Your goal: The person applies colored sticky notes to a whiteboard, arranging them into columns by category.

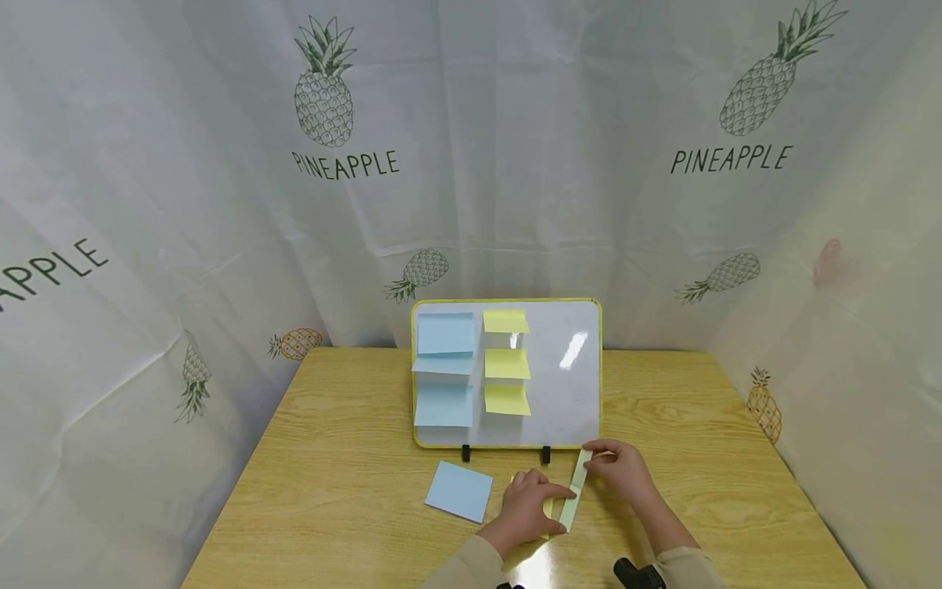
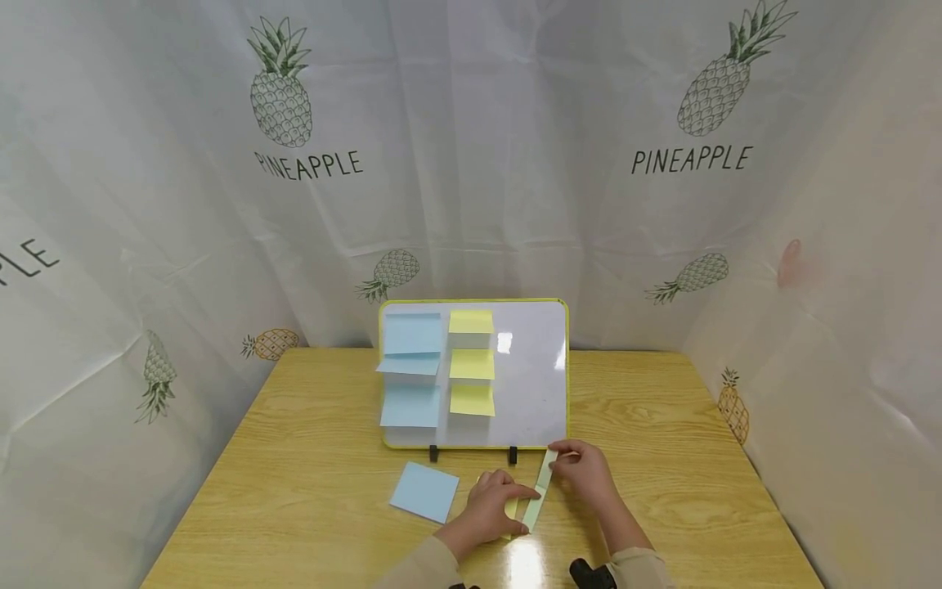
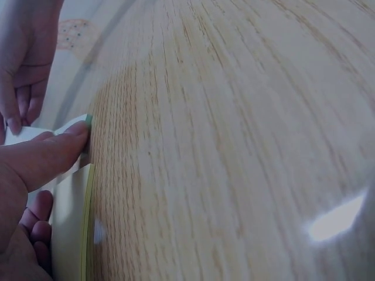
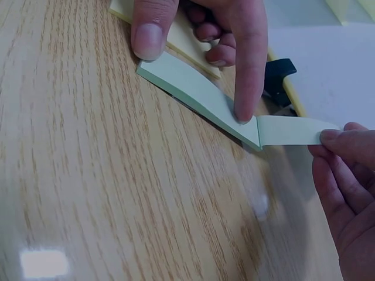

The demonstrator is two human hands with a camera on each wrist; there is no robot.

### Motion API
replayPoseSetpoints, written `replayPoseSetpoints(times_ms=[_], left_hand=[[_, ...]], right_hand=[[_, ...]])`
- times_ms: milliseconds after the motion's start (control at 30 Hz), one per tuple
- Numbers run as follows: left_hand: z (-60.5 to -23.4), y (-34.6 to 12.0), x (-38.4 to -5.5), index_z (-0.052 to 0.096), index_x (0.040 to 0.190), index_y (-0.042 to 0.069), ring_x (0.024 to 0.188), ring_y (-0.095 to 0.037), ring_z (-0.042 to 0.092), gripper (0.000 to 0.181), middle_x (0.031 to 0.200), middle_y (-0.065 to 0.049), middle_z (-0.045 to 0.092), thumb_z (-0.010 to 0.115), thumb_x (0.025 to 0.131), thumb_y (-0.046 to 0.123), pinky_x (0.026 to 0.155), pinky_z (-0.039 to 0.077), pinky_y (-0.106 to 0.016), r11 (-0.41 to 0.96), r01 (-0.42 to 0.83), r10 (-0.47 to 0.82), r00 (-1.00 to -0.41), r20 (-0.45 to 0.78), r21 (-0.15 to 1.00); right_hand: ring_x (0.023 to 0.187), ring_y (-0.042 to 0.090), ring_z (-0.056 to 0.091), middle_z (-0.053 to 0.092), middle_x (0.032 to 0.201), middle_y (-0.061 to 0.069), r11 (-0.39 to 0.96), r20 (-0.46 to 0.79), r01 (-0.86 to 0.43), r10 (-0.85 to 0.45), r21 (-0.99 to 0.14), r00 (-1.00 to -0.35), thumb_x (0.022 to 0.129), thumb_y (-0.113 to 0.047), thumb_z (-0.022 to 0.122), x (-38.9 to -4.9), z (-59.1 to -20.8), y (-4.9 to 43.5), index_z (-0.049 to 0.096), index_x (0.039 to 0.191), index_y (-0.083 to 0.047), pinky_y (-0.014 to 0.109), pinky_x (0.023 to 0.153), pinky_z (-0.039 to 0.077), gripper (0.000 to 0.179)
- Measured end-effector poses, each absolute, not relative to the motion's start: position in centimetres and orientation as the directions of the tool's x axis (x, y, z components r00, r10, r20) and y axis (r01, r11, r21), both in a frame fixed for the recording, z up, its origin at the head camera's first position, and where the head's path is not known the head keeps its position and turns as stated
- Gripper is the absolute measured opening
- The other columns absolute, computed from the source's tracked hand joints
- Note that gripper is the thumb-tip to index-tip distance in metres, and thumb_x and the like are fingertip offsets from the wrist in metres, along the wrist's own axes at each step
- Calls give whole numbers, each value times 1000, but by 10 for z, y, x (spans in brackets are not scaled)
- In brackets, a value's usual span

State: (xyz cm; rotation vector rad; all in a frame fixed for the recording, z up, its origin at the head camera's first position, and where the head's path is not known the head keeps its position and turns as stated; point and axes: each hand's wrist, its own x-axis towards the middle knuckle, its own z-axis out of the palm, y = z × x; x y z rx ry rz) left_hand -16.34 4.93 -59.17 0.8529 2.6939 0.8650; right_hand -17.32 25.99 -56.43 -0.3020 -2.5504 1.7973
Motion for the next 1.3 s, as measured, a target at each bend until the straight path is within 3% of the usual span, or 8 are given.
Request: replayPoseSetpoints(times_ms=[533,633,800,1000,1167,1300], left_hand=[[-585,48,-161,69,118,41,81,-5,28,49,91,15,37,86,73,35,68,29,-24,647,479,587,-810,14,593],[-585,46,-167,69,118,38,84,-4,33,50,93,14,43,87,72,34,72,34,-25,617,459,600,-800,-6,639],[-570,43,-177,69,121,24,90,-8,50,50,103,7,59,86,74,26,81,42,-29,515,422,657,-753,-28,746],[-549,42,-190,68,124,16,91,-15,55,48,110,1,59,83,78,16,74,47,-28,423,291,651,-756,-64,858],[-529,40,-196,68,122,13,83,-12,51,45,103,-4,61,82,80,16,71,44,-26,383,293,647,-762,-28,876],[-510,37,-199,69,117,13,75,-5,49,40,91,2,59,82,80,16,67,45,-23,353,327,655,-756,18,877]], right_hand=[[81,20,64,65,95,11,344,-73,121,149,-931,-986,84,-4,75,-178,-553,268,69,111,3,33,68,54,29],[85,24,65,65,96,13,311,-66,102,124,-945,-990,86,-3,73,-179,-544,267,68,114,4,39,74,55,29],[91,32,66,64,106,16,317,-41,69,94,-946,-995,88,-4,72,-181,-526,265,67,116,4,47,80,53,29],[90,30,66,66,105,16,349,10,15,71,-937,-997,90,-7,71,-190,-509,264,67,116,4,48,82,52,28],[88,22,66,68,97,14,342,51,-24,69,-939,-996,90,-4,70,-198,-497,263,68,109,4,41,81,54,21],[79,16,66,68,93,15,309,85,-56,79,-949,-993,88,-4,72,-204,-486,260,65,103,5,35,73,55,19]])
